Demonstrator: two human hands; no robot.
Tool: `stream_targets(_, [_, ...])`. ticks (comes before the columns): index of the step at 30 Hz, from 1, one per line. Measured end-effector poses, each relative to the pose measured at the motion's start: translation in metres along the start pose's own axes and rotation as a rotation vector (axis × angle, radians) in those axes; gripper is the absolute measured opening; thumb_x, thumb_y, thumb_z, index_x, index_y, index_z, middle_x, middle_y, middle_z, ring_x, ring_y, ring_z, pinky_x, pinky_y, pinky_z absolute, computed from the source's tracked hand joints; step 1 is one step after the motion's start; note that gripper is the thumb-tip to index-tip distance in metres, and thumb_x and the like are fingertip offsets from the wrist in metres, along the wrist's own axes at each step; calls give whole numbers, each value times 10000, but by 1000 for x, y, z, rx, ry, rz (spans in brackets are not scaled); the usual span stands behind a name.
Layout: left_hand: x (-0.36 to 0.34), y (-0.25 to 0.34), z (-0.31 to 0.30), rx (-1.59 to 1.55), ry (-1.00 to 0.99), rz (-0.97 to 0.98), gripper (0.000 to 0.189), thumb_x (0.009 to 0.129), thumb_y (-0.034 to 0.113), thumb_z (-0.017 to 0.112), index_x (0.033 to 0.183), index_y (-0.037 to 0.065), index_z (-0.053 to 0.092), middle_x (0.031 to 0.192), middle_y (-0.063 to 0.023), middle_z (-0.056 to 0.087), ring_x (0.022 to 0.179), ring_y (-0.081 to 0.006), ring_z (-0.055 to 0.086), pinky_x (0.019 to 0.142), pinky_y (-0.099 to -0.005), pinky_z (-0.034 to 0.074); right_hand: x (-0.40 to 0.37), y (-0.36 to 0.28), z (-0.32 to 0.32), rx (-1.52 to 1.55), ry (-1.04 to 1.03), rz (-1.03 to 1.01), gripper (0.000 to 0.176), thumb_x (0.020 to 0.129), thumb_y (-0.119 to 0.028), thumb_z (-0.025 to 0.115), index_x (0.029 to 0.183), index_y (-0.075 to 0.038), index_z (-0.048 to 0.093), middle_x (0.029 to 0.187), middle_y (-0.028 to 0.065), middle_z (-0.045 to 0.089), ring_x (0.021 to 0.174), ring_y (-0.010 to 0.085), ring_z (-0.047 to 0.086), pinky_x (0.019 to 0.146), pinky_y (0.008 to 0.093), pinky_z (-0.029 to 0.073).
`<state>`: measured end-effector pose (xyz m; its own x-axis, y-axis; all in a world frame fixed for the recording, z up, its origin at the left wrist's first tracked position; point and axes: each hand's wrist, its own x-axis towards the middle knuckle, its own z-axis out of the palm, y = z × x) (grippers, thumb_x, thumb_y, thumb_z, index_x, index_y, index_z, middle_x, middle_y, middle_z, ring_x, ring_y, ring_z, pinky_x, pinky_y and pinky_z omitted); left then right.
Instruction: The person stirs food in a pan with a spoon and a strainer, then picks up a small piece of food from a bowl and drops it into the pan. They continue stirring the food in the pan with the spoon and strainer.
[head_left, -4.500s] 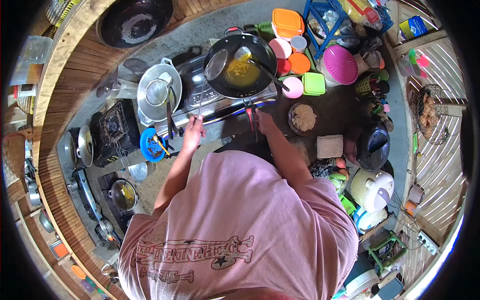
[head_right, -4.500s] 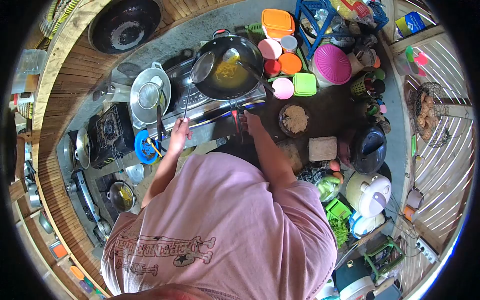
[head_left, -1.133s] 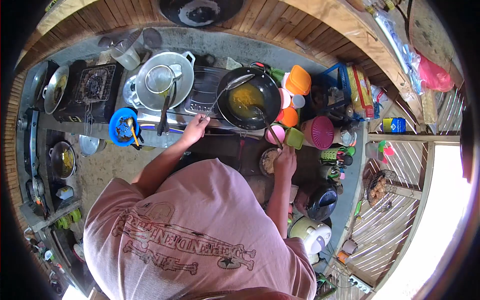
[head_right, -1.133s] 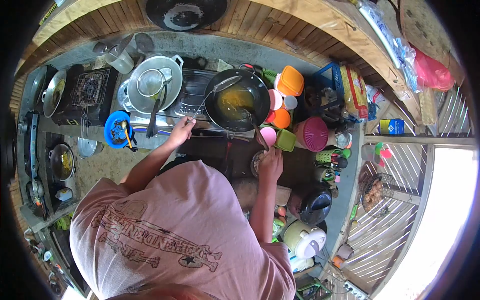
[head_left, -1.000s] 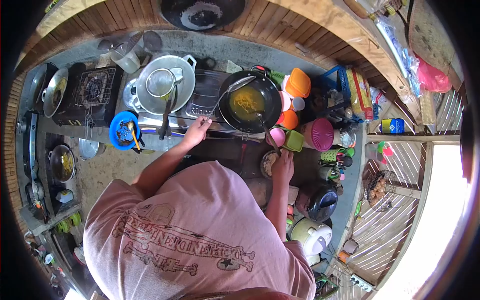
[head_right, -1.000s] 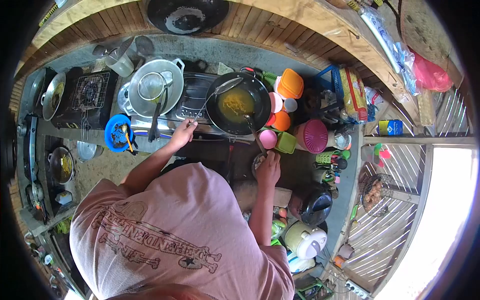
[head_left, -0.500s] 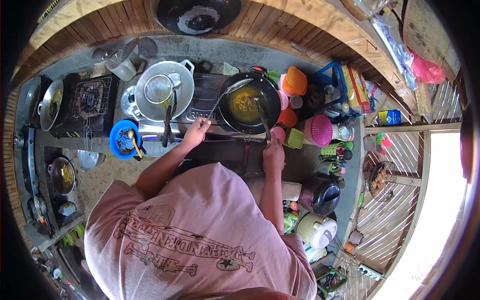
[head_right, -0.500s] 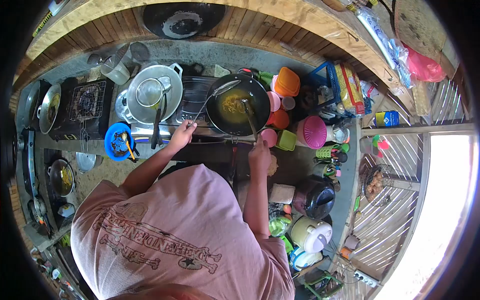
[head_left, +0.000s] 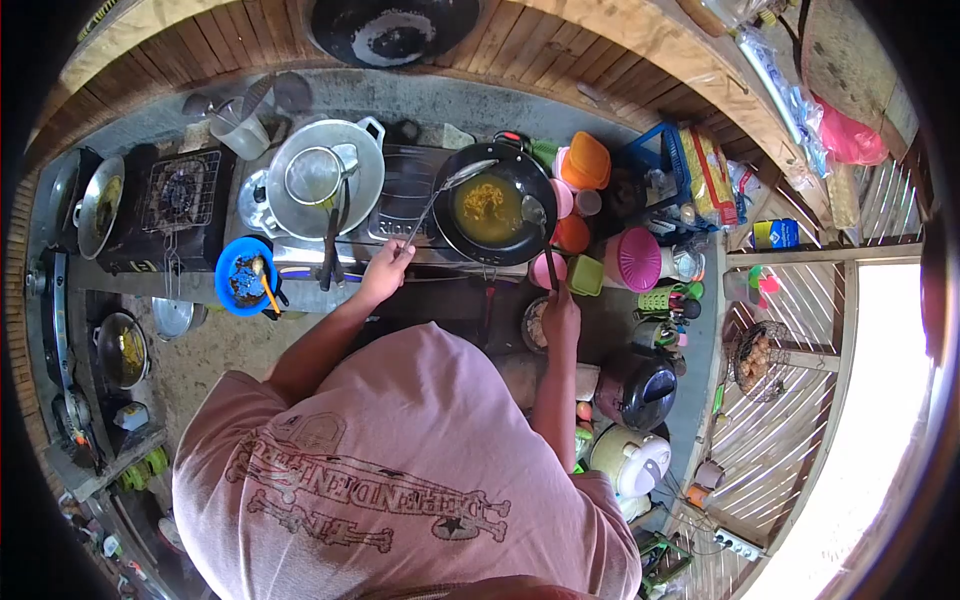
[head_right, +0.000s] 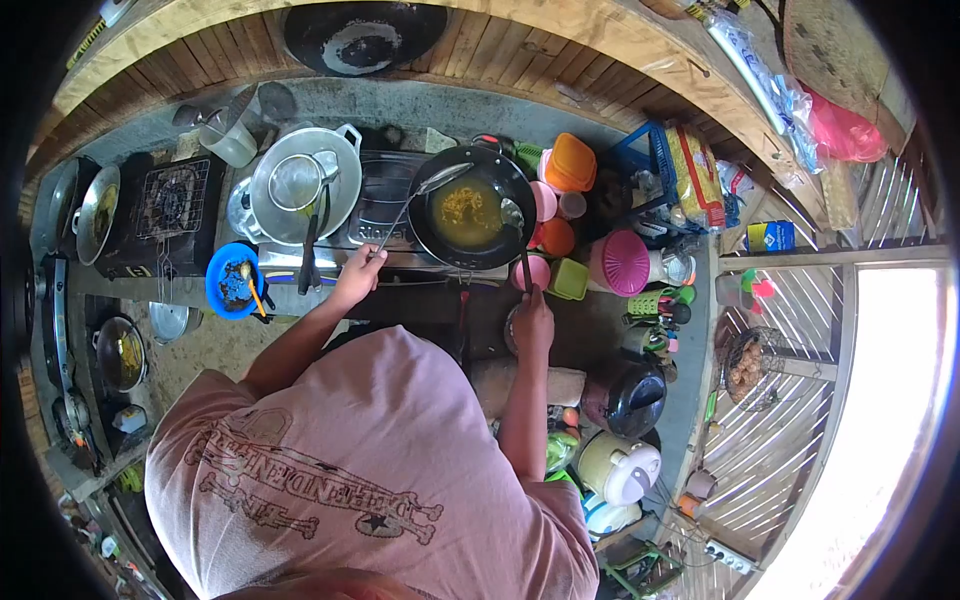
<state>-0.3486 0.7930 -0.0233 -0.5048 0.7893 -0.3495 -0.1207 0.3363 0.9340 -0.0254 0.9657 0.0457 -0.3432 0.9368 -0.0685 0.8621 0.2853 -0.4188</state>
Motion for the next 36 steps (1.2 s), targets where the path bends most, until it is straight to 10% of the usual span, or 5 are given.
stream_targets(11, [-17,11,-4,-51,52,-5,299,1033,342,552,1055,45,531,679,10,469,470,-88,482,445,-267,389,76,-3,49,-94,137,-258,384,950,-162,547,1323,-93,608,985,219,702,944,421,664,822,502,526])
stream_targets(36, [-25,2,-2,-24,58,-4,325,1041,367,536,1066,43,538,636,13,460,470,-94,486,440,-274,393,-23,-4,-48,-124,77,-268,474,884,-103,597,1353,-172,609,924,177,643,846,374,663,694,489,532])
